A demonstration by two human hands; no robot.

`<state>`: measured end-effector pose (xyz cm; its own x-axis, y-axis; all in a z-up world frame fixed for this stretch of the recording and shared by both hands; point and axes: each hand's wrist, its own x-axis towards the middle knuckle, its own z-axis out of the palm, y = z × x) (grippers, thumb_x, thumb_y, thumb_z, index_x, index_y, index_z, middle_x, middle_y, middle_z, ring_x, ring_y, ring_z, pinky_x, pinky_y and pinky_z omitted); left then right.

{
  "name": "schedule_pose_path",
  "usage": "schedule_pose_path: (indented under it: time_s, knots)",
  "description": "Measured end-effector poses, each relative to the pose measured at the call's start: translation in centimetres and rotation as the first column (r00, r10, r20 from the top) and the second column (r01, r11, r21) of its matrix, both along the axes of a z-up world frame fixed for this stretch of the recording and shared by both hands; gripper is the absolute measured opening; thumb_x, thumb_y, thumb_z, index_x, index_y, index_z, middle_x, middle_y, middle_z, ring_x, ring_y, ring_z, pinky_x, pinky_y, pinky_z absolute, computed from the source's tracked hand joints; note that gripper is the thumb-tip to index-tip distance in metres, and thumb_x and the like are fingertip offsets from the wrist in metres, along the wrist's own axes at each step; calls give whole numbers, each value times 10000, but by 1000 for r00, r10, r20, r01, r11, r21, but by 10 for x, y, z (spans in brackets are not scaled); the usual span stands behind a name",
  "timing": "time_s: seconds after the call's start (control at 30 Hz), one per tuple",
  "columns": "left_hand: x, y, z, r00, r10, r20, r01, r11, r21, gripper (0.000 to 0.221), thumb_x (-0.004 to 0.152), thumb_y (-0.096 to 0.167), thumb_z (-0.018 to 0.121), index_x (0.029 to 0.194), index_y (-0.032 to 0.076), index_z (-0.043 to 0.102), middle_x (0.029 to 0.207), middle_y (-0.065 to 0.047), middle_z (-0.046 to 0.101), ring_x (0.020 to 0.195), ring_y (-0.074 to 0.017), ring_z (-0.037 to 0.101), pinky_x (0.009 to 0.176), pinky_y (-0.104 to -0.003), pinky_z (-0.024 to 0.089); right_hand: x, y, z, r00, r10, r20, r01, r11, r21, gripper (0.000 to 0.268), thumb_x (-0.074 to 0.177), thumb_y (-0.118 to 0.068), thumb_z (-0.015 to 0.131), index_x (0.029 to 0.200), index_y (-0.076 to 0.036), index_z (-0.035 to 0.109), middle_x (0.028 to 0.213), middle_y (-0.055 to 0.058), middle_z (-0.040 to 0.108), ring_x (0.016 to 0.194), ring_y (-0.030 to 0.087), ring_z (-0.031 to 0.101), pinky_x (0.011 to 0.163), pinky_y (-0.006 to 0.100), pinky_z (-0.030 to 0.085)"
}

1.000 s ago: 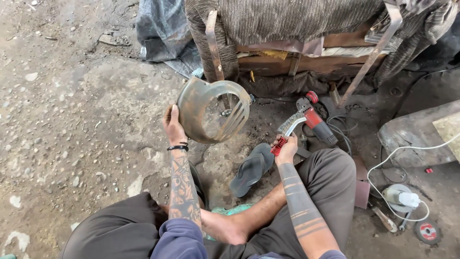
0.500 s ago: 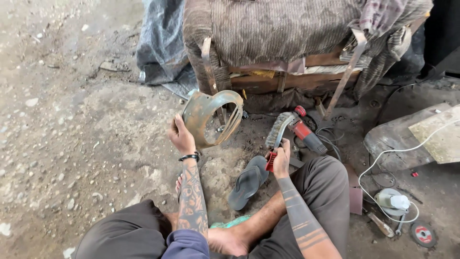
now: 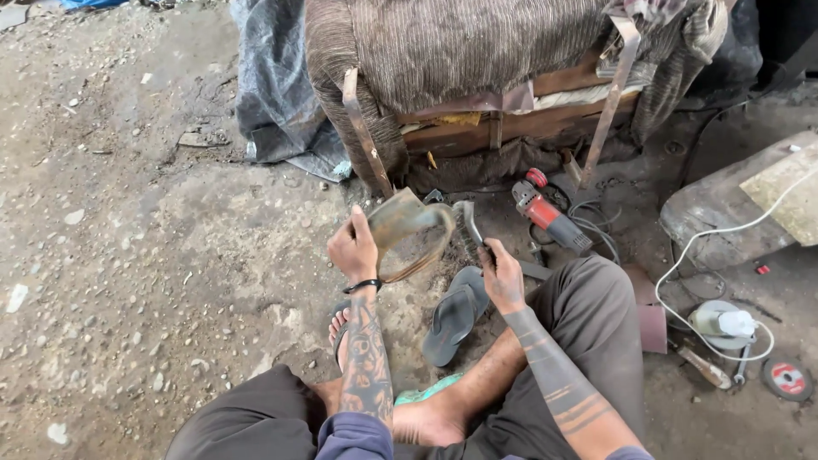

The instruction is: Cleaning a metal motorcycle part using a wire brush and a metal scraper to remove debris and rust.

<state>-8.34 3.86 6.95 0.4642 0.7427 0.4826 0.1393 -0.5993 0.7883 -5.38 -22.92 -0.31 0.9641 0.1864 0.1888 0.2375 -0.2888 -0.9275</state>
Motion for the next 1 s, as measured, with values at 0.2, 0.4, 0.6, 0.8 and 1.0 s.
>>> schedule_pose_path:
  time_s: [0.2, 0.4, 0.6, 0.8, 1.0]
  knots:
    - [4, -22, -1, 992, -33, -122, 11, 984, -178, 593, 1024, 502, 537, 641, 75, 690, 625, -199, 643, 664, -345, 662, 694, -411, 481, 1, 17, 7, 992, 96, 87, -85, 989, -117, 200, 1112, -174, 498, 1197, -33, 612, 771, 223, 662, 743, 430, 701, 576, 556, 567]
    - [-11, 21, -20, 985, 120, -124, -147, 960, -240, 489, 1018, 467, 583, 748, 100, 758, 690, -185, 667, 757, -383, 685, 719, -395, 512, 13, 19, -4, 999, 40, -7, -40, 994, -105, 183, 1064, -245, 606, 1112, -74, 649, 735, 197, 703, 734, 380, 729, 602, 519, 546]
    - [-6, 22, -66, 978, 174, -116, -208, 867, -452, 544, 1001, 480, 586, 598, 120, 650, 565, -83, 554, 649, -158, 578, 706, -285, 457, 50, 20, -86, 922, -58, -383, -35, 972, -233, 231, 1044, -257, 588, 1183, -86, 657, 1010, 219, 750, 907, 379, 746, 730, 493, 611]
    - [-9, 64, -179, 938, 258, -231, -343, 598, -724, 547, 914, 713, 576, 1073, 239, 797, 1015, -52, 767, 1041, -294, 704, 953, -420, 516, 49, 20, -76, 792, 11, -610, 257, 901, 350, 156, 1062, -194, 495, 1117, -90, 597, 686, 127, 592, 512, 199, 633, 444, 292, 546]
    - [-7, 36, -170, 947, 320, 12, -194, 603, -774, 438, 936, 404, 637, 1030, 5, 791, 982, -229, 703, 933, -264, 633, 913, -401, 493, 49, 31, -99, 786, -25, -618, 362, 828, 427, 163, 1041, -168, 470, 1140, -119, 589, 653, 131, 591, 490, 205, 635, 419, 272, 540]
